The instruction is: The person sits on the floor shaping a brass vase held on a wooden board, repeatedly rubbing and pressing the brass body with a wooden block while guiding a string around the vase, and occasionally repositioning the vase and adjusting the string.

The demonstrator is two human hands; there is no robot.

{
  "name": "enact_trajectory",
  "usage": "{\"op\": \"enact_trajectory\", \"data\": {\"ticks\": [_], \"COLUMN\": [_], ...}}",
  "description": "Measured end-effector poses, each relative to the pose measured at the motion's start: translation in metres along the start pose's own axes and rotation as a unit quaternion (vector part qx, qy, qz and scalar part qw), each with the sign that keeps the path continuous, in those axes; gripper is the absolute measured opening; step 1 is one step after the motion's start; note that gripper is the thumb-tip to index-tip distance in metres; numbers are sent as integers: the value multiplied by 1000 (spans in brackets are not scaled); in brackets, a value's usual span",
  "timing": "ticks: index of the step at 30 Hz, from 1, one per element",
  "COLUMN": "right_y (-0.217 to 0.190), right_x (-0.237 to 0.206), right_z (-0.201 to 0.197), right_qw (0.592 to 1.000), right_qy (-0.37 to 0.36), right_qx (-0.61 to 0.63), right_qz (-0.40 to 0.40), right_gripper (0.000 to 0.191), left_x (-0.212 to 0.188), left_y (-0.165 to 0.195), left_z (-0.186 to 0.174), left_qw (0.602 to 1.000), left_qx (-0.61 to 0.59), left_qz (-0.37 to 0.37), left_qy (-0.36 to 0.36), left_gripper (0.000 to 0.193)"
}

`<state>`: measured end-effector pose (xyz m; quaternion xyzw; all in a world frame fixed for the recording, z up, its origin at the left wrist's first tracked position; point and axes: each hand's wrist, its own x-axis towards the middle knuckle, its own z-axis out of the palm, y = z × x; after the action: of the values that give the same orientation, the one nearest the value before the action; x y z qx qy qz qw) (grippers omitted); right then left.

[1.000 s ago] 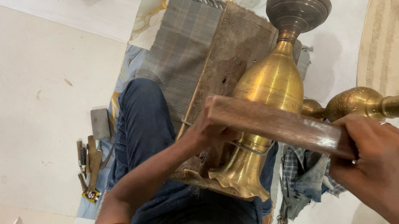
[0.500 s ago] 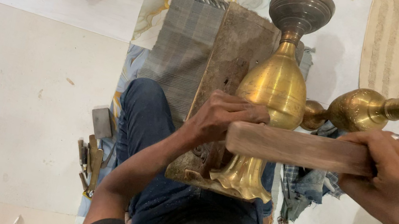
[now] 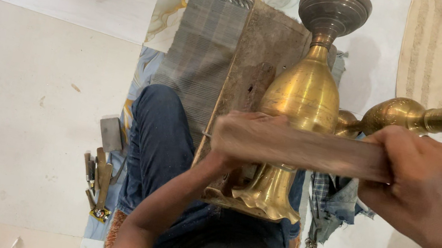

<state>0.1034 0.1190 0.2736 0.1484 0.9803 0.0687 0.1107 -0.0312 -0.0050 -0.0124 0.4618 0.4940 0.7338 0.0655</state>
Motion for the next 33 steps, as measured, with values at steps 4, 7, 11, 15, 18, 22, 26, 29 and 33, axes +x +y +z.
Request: {"op": "enact_trajectory", "data": {"ticks": [4, 7, 11, 15, 18, 22, 26, 29, 33], "right_y": [-5, -15, -21, -7, 14, 0, -33, -48, -62], "right_x": [8, 15, 11, 1, -2, -3, -38, -67, -90], "right_z": [4, -10, -28, -2, 47, 156, 244, 266, 271], "right_qw": [970, 976, 954, 960, 947, 741, 561, 578, 588], "right_qy": [-133, -112, -147, -178, 219, 292, 188, 129, 126], "right_qx": [-198, -185, -258, -208, 234, 542, 716, 693, 683], "right_qz": [41, 3, -40, 66, 2, 269, 370, 412, 414], "right_gripper": [31, 38, 49, 31, 34, 19, 34, 40, 50], "left_x": [-7, -14, -4, 15, 22, 35, 41, 51, 61], "left_y": [0, 8, 14, 29, 51, 71, 81, 75, 72], "left_z": [13, 16, 22, 19, 5, 2, 9, 10, -5], "left_qw": [987, 985, 978, 961, 930, 946, 974, 997, 990], "left_qx": [127, 131, 108, 32, -162, -217, -157, -3, 127], "left_qz": [88, 83, 84, 136, -79, -80, -126, -66, 21], "left_qy": [50, 69, 157, 239, 322, 225, 102, 39, -62], "left_gripper": [11, 14, 8, 23, 26, 30, 31, 30, 37]}}
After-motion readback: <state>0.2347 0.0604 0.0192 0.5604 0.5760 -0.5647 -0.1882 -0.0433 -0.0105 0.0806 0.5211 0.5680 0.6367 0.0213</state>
